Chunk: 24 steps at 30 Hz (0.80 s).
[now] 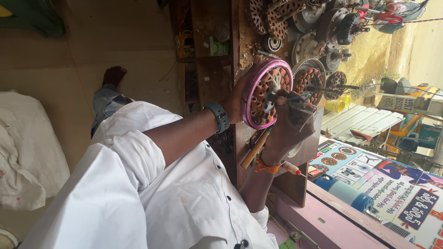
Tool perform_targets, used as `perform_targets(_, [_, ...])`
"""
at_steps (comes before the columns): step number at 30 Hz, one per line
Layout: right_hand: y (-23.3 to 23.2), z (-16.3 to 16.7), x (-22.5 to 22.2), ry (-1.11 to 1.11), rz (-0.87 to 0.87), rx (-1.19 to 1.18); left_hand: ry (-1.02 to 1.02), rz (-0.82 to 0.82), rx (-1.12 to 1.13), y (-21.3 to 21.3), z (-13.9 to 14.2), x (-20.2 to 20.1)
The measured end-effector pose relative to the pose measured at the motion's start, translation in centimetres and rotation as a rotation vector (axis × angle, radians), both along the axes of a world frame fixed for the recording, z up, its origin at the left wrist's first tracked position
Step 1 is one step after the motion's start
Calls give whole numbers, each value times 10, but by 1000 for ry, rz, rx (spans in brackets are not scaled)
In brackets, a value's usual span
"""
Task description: The person assembles a motor stator by placing a pink ring into a metal housing, inserting a wound stator core, and tapping it into place with a hammer. They then place a metal cover over the assembly and secure it.
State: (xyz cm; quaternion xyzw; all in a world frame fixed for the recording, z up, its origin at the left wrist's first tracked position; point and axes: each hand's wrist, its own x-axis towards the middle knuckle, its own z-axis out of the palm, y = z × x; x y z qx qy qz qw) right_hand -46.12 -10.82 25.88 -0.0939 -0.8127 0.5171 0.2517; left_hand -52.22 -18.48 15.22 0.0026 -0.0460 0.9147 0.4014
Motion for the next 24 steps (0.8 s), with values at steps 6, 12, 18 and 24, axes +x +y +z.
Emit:
perform_targets(6, [7,1,3,-2,-124,125,-13,-25,51,7,-2,3])
perform_targets(12, [18,32,15,-96,184,112,-5,-90,17,12,-5,4])
perform_targets(18, [19,28,26,-88,107,23,10,-166,2,13,0,10])
perform_targets(24, [12,13,36,27,-4,280,38,-189,-26,14,5,9])
